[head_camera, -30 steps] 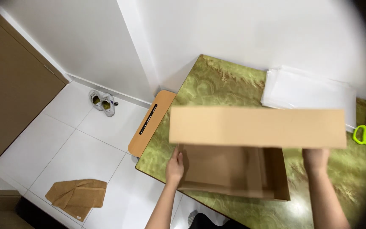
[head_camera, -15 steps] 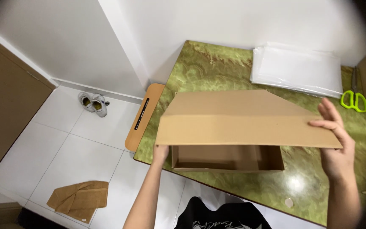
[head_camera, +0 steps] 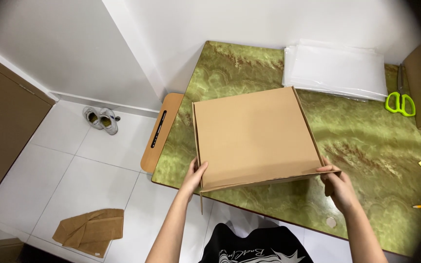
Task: Unpacking a shirt from a box, removing its plastic packaging, and hanging it on a rack.
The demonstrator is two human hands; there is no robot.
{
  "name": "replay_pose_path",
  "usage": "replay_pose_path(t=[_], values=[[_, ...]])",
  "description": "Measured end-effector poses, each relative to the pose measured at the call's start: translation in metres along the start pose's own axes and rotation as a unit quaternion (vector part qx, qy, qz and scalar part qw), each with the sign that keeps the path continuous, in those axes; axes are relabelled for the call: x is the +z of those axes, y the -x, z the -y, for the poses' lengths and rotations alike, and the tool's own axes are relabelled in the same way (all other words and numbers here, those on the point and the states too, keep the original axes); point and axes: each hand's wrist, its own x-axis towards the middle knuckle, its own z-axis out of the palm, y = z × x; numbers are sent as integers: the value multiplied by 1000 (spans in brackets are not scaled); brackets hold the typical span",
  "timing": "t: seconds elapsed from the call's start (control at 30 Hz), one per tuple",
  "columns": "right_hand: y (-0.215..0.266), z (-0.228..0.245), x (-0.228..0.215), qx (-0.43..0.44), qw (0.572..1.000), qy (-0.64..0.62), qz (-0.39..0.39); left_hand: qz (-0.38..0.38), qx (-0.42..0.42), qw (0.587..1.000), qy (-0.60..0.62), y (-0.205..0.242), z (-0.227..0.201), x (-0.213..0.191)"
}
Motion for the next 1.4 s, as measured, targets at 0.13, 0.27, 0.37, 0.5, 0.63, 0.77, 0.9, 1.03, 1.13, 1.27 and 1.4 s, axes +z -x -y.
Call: replay_pose_path(t=[0.13,0.27,0.37,0.5,0.63,0.77,0.9,1.03,1.13,1.27,1.4], values=[[18,35,21,93,995,-21,16,-2,-3,995,97,-2,7,8],[49,118,58,125,992,-8,22,-16,-23,993,115,5,-1,6],[51,142,58,71,996,-57,21,-39,-9,999,31,17,-16,4],[50,177,60,-7,998,-56,39,-29,92,947,305,84,-80,-3],[46,200,62,-103,991,-67,45,-54,244,891,380,128,-127,-13],[44,216,73,-203,975,-78,49,-77,292,916,264,174,-157,-16],[47,230,82,-265,960,-79,50,-57,312,899,301,180,-167,-20],[47,227,74,-201,979,-28,-10,-24,355,902,246,179,-168,-26],[55,242,79,-183,983,18,-14,-16,359,907,220,181,-171,-31],[44,231,70,-231,973,-14,-3,-28,332,915,229,178,-172,-34],[35,232,42,-217,957,180,-64,-76,301,930,197,176,-172,-32]])
